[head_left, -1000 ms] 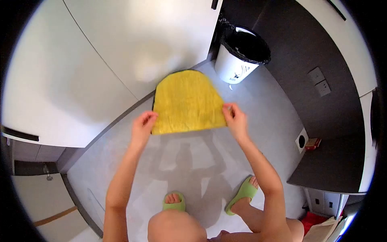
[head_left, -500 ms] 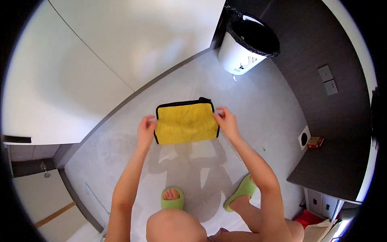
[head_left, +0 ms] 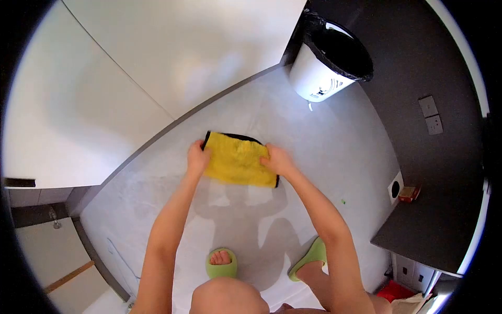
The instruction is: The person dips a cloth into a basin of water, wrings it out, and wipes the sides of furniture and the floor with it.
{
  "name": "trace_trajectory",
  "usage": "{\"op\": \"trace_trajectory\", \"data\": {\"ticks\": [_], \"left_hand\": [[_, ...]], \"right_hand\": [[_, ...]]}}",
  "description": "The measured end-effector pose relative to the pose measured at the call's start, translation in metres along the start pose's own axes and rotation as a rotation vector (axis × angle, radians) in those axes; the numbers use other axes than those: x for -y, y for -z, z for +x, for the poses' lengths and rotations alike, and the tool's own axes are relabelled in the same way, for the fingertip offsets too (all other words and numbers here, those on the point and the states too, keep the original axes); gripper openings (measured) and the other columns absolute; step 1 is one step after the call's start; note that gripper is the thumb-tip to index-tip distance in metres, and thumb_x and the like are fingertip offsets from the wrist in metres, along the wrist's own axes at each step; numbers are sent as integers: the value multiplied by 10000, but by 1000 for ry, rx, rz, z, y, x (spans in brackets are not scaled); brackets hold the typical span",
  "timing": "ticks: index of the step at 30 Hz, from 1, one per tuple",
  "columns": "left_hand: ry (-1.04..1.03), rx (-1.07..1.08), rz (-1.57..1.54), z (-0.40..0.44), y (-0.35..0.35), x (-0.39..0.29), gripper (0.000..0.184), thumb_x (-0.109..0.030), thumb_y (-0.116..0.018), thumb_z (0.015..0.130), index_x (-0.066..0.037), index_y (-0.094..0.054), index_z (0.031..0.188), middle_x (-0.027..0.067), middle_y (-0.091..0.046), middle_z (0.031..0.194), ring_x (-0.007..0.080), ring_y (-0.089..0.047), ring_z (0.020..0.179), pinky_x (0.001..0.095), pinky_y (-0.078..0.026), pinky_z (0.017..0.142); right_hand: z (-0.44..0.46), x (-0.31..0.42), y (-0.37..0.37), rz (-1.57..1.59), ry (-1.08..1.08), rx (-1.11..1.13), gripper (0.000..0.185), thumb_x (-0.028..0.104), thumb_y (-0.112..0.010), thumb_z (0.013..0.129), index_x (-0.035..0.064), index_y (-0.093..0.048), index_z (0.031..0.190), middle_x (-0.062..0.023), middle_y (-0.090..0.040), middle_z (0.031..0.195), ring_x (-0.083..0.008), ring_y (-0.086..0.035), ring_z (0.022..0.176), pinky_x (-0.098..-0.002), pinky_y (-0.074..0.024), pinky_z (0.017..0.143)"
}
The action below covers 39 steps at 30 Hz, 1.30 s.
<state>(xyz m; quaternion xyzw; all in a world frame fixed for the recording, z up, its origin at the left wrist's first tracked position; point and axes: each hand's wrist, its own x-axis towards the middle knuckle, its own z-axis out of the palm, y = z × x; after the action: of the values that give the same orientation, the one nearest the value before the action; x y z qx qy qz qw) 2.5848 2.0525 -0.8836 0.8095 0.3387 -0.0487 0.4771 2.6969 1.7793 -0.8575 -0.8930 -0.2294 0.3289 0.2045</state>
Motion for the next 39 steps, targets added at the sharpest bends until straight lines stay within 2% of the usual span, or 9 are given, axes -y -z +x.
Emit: {"op": "trace_trajectory", "data": {"ticks": [3, 5, 7, 11, 15, 19, 27, 30, 39], "left_hand": [[-200, -220, 46, 15, 16, -42, 414, -159, -679, 757, -36, -593, 1143, 174, -582, 1202, 335, -557, 1088, 370, -460, 877], [-338, -426, 70, 9, 11, -52, 421, -154, -670, 769, -34, -583, 1163, 170, -556, 1251, 330, -540, 1119, 392, -438, 917], [-421, -553, 387, -15, -2, -49, 489, -168, -652, 797, -48, -531, 1255, 162, -439, 1386, 343, -422, 1269, 483, -333, 1021], [-334, -384, 469, -93, -57, -26, 635, -226, -641, 842, -48, -383, 1395, 181, -221, 1522, 410, -158, 1412, 564, -143, 1117], [-272, -350, 454, -132, -103, -1, 660, -305, -607, 873, -34, -358, 1420, 215, -169, 1539, 448, -112, 1417, 576, -111, 1125], [-260, -298, 546, -119, -111, -13, 696, -349, -550, 894, -27, -307, 1461, 245, -154, 1540, 454, -83, 1426, 593, -95, 1123], [-632, -1, 533, 13, -101, -71, 760, -292, -624, 757, -161, -360, 1458, 153, -186, 1563, 360, -147, 1444, 540, -110, 1155], [-761, 133, 559, 59, -107, -105, 775, -285, -635, 724, -178, -378, 1447, 115, -200, 1566, 318, -149, 1450, 510, -105, 1168], [-838, 478, 613, 63, -114, -121, 606, -307, -645, 768, -134, -499, 1330, 123, -363, 1486, 319, -296, 1393, 511, -197, 1140]], "right_hand": [[-20, 10, -13, 185, 182, -34, 462, 322, -675, 788, 9, -518, 1090, -252, -646, 875, -438, -618, 862, -478, -490, 766], [-27, 31, -8, 136, 59, 32, 475, 286, -671, 790, 25, -527, 1160, -229, -637, 1028, -394, -594, 994, -476, -467, 834], [-26, 48, -11, -269, 240, -410, 516, 257, -667, 794, 57, -521, 1247, -192, -584, 1202, -340, -524, 1145, -468, -419, 921], [28, 105, -21, -42, 576, -379, 474, 253, -657, 811, 109, -566, 1253, -137, -535, 1301, -314, -462, 1230, -468, -349, 1002], [89, 135, -66, -317, 941, -153, 470, 359, -598, 867, 191, -546, 1303, -53, -495, 1388, -290, -388, 1333, -461, -307, 1081], [115, 107, -61, -233, 1162, -244, 501, 390, -582, 876, 198, -524, 1335, -39, -439, 1444, -269, -345, 1369, -468, -277, 1105], [179, 28, 42, -396, 709, -475, 588, 404, -543, 878, 148, -441, 1398, -57, -403, 1461, -242, -372, 1314, -435, -306, 1022], [186, -9, 73, -407, 331, -630, 606, 445, -494, 893, 134, -423, 1408, -63, -397, 1466, -255, -362, 1323, -419, -278, 1051], [113, -35, 36, -251, -248, -754, 655, 491, -405, 934, 128, -330, 1474, -44, -237, 1568, -238, -181, 1442, -438, -179, 1124]]}}
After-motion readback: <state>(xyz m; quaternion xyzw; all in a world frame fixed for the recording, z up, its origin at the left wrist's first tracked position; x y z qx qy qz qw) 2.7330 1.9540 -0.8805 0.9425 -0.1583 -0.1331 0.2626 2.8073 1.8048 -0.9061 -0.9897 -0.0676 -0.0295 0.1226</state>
